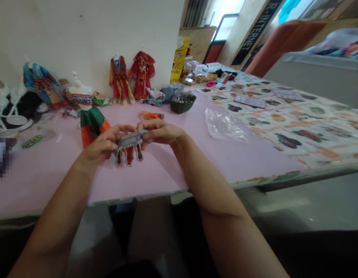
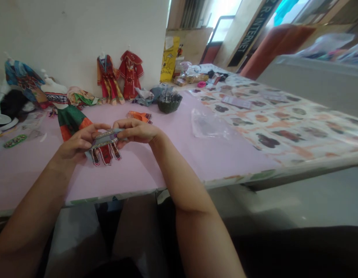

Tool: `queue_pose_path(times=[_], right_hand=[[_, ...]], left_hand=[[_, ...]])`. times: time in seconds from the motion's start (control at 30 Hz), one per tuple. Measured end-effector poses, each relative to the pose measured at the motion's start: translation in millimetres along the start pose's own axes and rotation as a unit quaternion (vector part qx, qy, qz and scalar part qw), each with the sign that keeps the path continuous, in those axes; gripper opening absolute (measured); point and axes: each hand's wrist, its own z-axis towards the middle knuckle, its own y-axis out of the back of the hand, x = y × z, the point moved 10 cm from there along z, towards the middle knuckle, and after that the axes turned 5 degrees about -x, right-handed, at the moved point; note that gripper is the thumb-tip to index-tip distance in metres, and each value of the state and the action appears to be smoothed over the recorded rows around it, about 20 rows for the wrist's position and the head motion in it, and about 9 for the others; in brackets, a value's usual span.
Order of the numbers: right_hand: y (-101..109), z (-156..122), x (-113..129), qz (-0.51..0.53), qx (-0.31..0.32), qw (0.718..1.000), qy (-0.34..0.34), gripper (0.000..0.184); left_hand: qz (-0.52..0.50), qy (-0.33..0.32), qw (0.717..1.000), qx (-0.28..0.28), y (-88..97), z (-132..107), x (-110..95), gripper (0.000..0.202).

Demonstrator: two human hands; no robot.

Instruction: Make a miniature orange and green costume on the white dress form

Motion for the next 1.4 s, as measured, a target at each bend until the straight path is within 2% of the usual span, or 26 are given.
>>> queue_pose_path(times=[0.13,0.33,0.57,0.77,1.07,1.3,1.4], right_hand=[[4,-1,0,-0.004,-0.015,1.000,-0.018,0.034],[3,-1,3,-0.013,-0.009,1.000,-0.015,0.034],[6,1,-5,-0.060,-0.021,0.997,-0.041,0.034],[2,1,-16,-0.124,-0.023,0.987,-0.096,0.027],[1,-1,-23,-0.160,-0.021,0.977,-0.138,0.027],[-3,0,-26,-0.161,-0.006,0.976,-0.149,0.038],[-2,0,-28,-0.161,-0.003,0.975,-0.155,0.042]], left_hand=[[-0.006,-0.011,1.000,-0.017,2.8,3,-1,0.064],[-0.016,-0.023,1.000,-0.009,2.1,6,-2,0.058],[0.046,0.019,0.997,-0.064,13.0,11,15,0.043],[0.086,0.013,0.996,-0.027,-3.9,12,15,0.038],[0.084,0.065,0.994,-0.036,1.4,13,35,0.029],[0.097,0.087,0.991,-0.036,3.7,13,38,0.018],[0.102,0.079,0.991,-0.036,0.3,13,36,0.020]])
